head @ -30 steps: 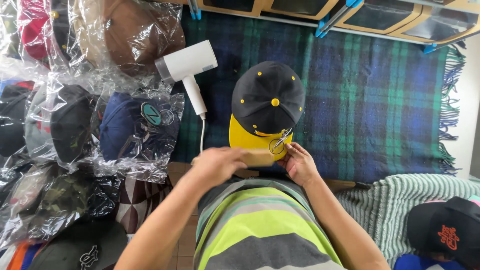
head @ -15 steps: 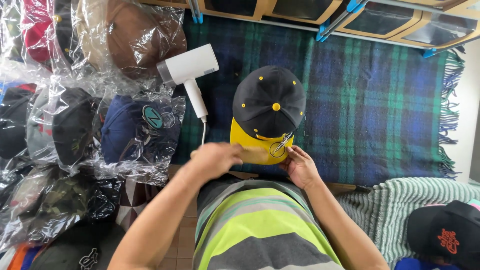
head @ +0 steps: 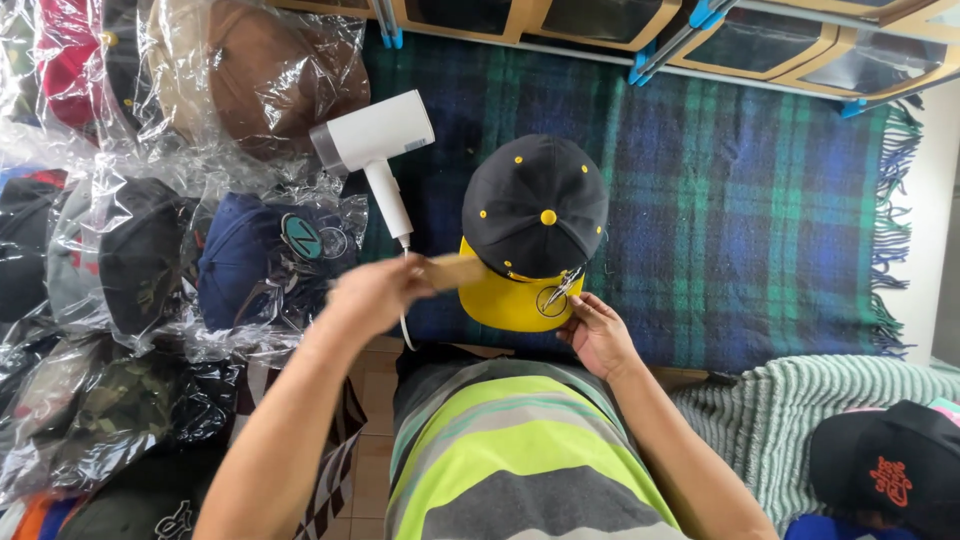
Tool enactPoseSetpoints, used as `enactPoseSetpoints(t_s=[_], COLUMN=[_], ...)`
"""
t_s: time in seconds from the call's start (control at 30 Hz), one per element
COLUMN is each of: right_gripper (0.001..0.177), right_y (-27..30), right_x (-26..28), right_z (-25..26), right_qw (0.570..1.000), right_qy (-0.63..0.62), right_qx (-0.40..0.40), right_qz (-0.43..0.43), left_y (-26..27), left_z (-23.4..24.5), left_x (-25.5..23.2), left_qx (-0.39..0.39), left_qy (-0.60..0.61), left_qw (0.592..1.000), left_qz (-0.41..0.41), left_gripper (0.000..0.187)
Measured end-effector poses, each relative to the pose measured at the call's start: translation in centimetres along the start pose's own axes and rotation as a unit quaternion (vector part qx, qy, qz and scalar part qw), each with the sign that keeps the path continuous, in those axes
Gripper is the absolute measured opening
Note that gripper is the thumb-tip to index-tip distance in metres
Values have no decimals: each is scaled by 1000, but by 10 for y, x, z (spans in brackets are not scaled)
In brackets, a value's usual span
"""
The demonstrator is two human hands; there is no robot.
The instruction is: Cleaning a baseball cap using a brush and lint roller, then inserting a cardboard support to maintain its shape.
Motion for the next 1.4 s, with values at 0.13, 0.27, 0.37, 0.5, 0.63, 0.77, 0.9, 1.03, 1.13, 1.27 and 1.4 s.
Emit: enactPoseSetpoints(t_s=[0.13, 0.27, 0.37, 0.5, 0.63, 0.77, 0.9, 1.03, 1.13, 1.27, 1.4], right_gripper=[7, 23, 17, 21, 8, 32, 46, 38, 31, 16, 9], right_y=[8, 41, 74, 101, 112, 111, 54, 80, 90, 105, 64], right_x=[1, 12, 31, 31, 58, 66, 49, 112, 103, 64, 67], right_z=[-6, -7, -50, -96, -63, 5, 38, 56, 82, -15, -56], right_qw=[1000, 962, 920, 893, 872, 788, 722, 665, 649, 570, 568], right_qy=[11, 242, 365, 358, 404, 576, 668, 705, 681, 624, 558], right_qx=[-19, -82, 33, 176, 190, 139, 37, -114, -125, 56, 98], right_qz=[3, 94, 139, 209, 202, 168, 176, 220, 316, 531, 597], left_y=[19, 47, 46, 41, 46, 39, 23, 10, 17, 17, 15], left_z=[32, -13, -51, -60, -104, -99, -121, -151, -143, -163, -144], left_x=[30, -29, -89, -150, -114, -89, -96, -68, -74, -63, -69], left_qx=[-94, -159, -132, -52, -34, -117, -81, -88, -53, -50, -58], left_qy=[-90, 362, 615, 757, 673, 606, 707, 686, 684, 672, 690], left_qw=[987, 905, 768, 648, 734, 732, 614, 652, 644, 672, 663], left_qz=[89, 155, 120, 61, 78, 288, 343, 310, 340, 307, 286], left_gripper=[36, 42, 39, 24, 17, 47, 55, 41, 33, 38, 35])
Point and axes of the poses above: each hand's wrist, its own y-axis away from the middle knuckle, its own z-axis out of the back of the hand, x = y × z, the point moved 2 cm from there along -y, towards the middle knuckle, and after that the axes turned 4 degrees about -x, right-handed, at the moved point
